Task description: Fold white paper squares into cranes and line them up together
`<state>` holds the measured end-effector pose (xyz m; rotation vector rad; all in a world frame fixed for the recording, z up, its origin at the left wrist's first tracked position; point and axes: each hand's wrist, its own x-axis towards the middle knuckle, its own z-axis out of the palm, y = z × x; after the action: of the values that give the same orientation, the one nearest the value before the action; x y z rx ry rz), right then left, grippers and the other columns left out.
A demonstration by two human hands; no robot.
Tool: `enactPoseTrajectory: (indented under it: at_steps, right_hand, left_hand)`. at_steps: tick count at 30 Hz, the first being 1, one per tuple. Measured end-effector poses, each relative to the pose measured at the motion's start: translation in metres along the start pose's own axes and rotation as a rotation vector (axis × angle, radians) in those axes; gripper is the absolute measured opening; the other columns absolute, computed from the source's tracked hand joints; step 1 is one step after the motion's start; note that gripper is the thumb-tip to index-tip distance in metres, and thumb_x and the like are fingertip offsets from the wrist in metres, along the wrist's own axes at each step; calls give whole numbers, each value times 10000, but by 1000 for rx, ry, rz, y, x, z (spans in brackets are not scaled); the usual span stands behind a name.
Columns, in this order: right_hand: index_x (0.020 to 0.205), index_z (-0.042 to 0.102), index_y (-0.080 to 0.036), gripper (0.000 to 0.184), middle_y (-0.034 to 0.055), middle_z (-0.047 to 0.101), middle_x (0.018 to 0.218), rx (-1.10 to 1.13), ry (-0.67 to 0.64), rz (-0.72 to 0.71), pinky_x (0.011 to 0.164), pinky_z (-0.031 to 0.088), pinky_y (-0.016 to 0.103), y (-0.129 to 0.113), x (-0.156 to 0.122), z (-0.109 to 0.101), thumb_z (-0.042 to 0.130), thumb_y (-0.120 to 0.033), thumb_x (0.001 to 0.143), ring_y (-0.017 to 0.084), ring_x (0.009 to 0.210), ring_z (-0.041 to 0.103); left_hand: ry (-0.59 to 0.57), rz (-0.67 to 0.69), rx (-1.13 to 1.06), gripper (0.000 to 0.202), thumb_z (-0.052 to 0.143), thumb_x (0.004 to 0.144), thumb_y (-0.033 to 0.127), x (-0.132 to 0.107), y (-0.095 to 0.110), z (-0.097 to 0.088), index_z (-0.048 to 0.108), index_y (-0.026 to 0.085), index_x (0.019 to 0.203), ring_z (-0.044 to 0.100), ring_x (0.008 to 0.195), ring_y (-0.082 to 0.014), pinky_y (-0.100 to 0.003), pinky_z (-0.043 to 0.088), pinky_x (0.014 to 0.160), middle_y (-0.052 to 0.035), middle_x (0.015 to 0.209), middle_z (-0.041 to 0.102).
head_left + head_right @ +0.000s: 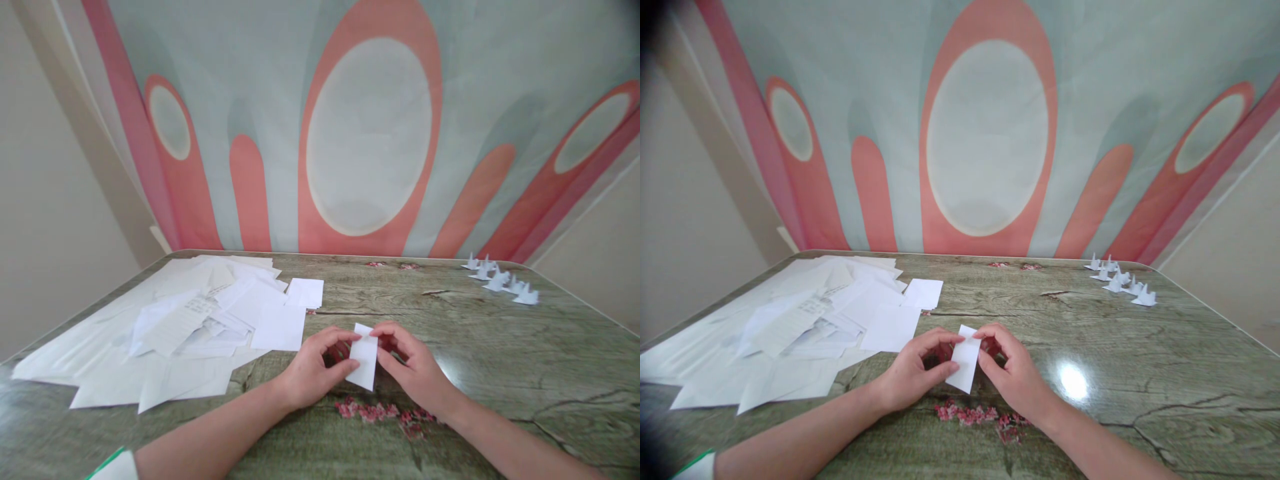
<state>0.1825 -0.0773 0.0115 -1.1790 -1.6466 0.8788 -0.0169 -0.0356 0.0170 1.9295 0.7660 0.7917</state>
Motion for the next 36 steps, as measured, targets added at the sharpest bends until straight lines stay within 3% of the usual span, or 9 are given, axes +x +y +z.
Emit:
enactPoseTrajectory:
  at_steps: [12, 24, 31, 36]
  right_hand:
    - [900, 577, -213, 97, 29, 527, 959, -40, 54, -75, 708, 431, 271, 5, 1, 0, 521, -184, 827, 143, 790, 534]
    - [881, 601, -214, 137, 27, 543, 896, -139, 51, -167, 721, 430, 275, 2, -2, 3, 535, -129, 797, 149, 793, 541]
    - [862, 605, -215, 133, 22, 539, 868, -186, 90, -193, 711, 424, 277, 4, -4, 3, 541, -123, 792, 151, 786, 539]
    - [866, 605, -211, 150, 24, 534, 866, -206, 110, -223, 700, 427, 276, 4, -4, 4, 533, -103, 790, 146, 773, 535]
  left_hand:
    - [-55, -122, -149, 384, 671, 736, 300, -1, 2, 2, 565, 138, 1067, 558, 741, -144, -260, 458, 698, -44, 845, 613]
    - [24, -168, -148, 294, 720, 679, 289, 1, -7, 5, 619, 129, 904, 520, 651, -111, -217, 424, 606, -6, 731, 589]
    - [24, -171, -274, 341, 733, 661, 259, 1, -3, 5, 599, 123, 943, 546, 712, -127, -230, 452, 655, -26, 800, 616]
    - [21, -194, -229, 293, 725, 672, 278, 1, -7, 6, 631, 125, 903, 547, 692, -125, -230, 448, 645, -26, 768, 625]
